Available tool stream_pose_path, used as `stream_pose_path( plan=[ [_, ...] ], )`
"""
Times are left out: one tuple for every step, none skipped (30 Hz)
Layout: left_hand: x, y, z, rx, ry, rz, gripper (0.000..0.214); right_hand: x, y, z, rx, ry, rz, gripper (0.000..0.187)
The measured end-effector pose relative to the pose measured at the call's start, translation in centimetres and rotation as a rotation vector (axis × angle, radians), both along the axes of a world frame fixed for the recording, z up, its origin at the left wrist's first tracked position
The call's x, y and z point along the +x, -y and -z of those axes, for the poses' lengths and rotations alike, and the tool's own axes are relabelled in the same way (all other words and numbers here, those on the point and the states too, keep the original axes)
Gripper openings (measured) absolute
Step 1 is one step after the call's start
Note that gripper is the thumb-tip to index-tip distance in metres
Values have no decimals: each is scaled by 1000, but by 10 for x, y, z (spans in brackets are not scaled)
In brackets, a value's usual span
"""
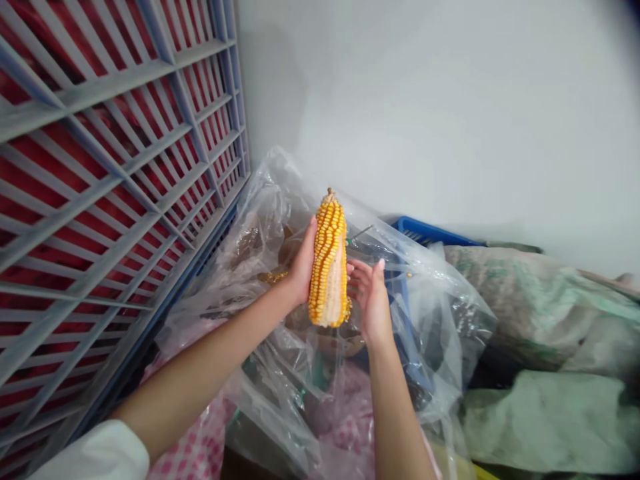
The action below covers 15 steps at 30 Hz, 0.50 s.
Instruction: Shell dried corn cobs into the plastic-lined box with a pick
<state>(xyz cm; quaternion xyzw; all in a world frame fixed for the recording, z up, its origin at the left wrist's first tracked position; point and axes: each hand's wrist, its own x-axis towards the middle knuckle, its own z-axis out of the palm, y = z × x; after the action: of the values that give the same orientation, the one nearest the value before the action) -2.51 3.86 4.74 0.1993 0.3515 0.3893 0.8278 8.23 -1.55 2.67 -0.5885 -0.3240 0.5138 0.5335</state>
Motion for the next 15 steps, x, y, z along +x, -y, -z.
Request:
stream_pose_path(
  plan=[
    [-1, 3, -3, -18, 37, 57, 74, 2, -2, -1, 0, -86, 20, 52],
    [0, 6, -5, -35, 62, 100, 71, 3, -4, -1, 4, -153, 23, 46],
    [1, 10, -6, -52, 77, 129, 67, 3, -5, 0, 10, -208, 17, 40],
    [2, 12, -5, -64, 83, 147, 64, 2, -6, 1, 16, -254, 13, 35],
    [5, 15, -4, -74, 80, 156, 61, 1, -6, 3, 18, -284, 21, 31],
    [7, 17, -3, -81, 72, 162, 59, 0, -6, 4, 20, -293, 41, 28],
    [10, 18, 0, -87, 58, 162, 58, 1, -7, 4, 31, -280, 72, 26],
    [12, 18, 2, -92, 39, 160, 59, 3, -7, 4, 60, -244, 123, 25],
    [13, 18, 5, -100, 14, 156, 60, 6, -6, 2, 112, -180, 191, 26],
    [14, 17, 7, -108, -19, 146, 62, 10, -5, -1, 179, -90, 268, 27],
    [14, 16, 10, -112, -55, 121, 64, 14, -3, -5, 248, 19, 337, 28],
    [14, 14, 12, -106, -92, 81, 65, 17, 1, -9, 302, 139, 379, 29],
    [13, 11, 14, -86, -127, 26, 65, 19, 5, -13, 309, 255, 365, 32],
    [12, 8, 16, -53, -162, -40, 65, 18, 11, -17, 284, 363, 305, 35],
    [11, 5, 17, -11, -199, -113, 63, 16, 17, -19, 250, 470, 223, 37]
  ],
)
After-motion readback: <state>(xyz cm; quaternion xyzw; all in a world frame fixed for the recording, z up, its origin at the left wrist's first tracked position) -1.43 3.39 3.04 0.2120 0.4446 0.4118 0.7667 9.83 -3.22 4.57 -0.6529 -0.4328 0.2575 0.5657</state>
